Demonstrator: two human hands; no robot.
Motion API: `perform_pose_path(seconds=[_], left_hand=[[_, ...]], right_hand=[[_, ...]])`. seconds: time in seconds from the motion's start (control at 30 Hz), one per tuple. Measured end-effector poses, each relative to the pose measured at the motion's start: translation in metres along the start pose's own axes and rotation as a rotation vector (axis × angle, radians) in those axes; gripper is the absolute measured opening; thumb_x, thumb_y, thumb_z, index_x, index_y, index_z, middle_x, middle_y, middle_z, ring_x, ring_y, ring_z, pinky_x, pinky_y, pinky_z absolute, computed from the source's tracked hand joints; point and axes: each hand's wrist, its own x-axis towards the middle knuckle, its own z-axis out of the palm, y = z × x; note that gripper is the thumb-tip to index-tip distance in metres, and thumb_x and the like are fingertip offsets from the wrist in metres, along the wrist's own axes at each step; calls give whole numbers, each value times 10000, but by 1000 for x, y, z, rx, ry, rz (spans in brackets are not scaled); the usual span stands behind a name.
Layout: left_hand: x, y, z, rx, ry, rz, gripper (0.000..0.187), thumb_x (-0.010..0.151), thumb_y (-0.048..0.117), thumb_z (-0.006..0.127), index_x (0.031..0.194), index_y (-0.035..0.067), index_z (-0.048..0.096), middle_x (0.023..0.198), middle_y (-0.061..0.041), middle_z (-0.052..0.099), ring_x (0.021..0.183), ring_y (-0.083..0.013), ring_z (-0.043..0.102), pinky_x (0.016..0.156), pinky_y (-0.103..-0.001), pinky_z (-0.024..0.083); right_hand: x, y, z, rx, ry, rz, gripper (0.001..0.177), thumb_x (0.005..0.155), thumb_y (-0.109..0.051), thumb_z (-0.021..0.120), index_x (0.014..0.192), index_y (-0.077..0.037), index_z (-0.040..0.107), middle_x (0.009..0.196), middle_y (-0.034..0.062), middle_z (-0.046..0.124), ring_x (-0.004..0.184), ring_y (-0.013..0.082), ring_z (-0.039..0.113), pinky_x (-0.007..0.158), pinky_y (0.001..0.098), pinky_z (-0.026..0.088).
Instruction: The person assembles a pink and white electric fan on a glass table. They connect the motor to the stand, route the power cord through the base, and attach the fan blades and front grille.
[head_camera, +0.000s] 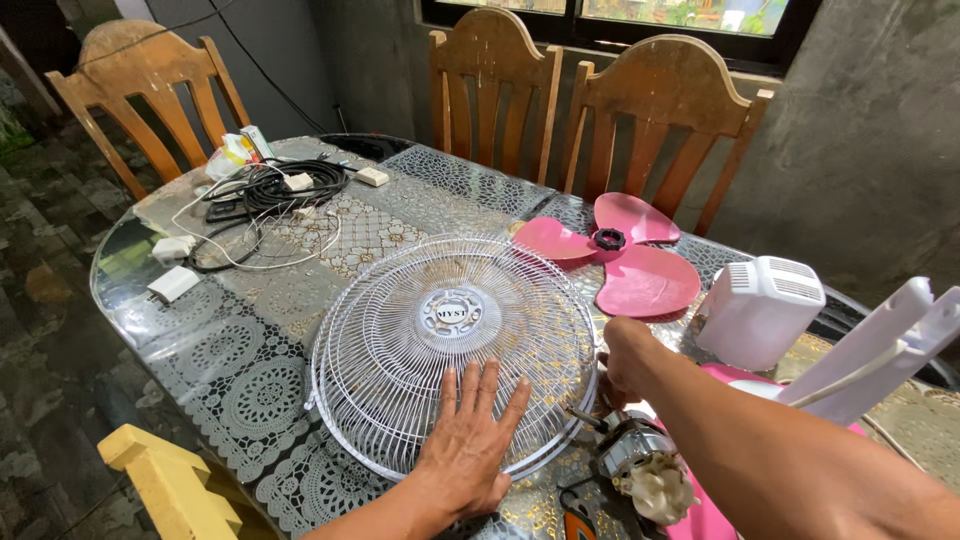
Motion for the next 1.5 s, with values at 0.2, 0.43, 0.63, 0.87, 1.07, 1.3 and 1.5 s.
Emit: perform_pose_path(seconds=[0.2,0.43,0.63,0.87,1.07,1.3,1.5], left_hand=[[5,3,-4,17,-40,-23,1196,765,401,817,1610,54,44,1587,-418,1,1477,-596,-3,1096,-813,-6],[2,7,-6,17,-101,-62,1267,756,548,815,1621,91,11,1630,-377,-45,1512,-571,-42,1065,-875,-7],[5,7,-2,100,-75,-38,1257,783,551,803,1626,72,3,1613,-396,-42,1483,-606,-32,1011,-904,6],[4,-2,-1,109,-79,-37,1217,824,559,771,1615,64,-12,1593,-424,-42,1461,-620,-16,984,-921,24],[3,-4,-3,113,-63,-36,1208,805,534,779,1621,89,8,1606,-406,-14,1481,-601,5,998,-912,51],[5,-5,-5,124,-54,-23,1203,805,535,755,1617,77,-6,1587,-428,-6,1457,-609,49,980,-910,82],[6,-10,-19,134,-42,-9,1206,787,572,711,1630,72,7,1583,-434,34,1446,-606,111,996,-898,119]], right_hand=[[0,-15,2,-9,-10,-9,308,1017,-281,538,1219,-53,580,1201,205,576,1050,327,540,824,531,429],[4,-14,1,-28,1,1,294,1019,-281,528,1208,-61,576,1182,202,575,1027,326,542,805,527,431],[10,-4,-2,-43,6,24,283,1020,-280,519,1199,-68,573,1166,200,575,1008,325,543,788,524,432],[21,-4,8,-44,-17,20,271,1021,-280,508,1188,-76,569,1147,197,575,985,323,545,768,520,434],[20,-8,24,-43,-43,27,260,1022,-280,499,1179,-83,566,1131,195,575,966,322,547,752,517,436],[15,-8,19,-15,-35,69,248,1024,-279,488,1168,-91,563,1112,193,575,943,321,549,732,513,438],[15,-12,16,14,-22,119,239,1025,-279,479,1158,-98,559,1096,190,575,924,320,550,715,509,440]])
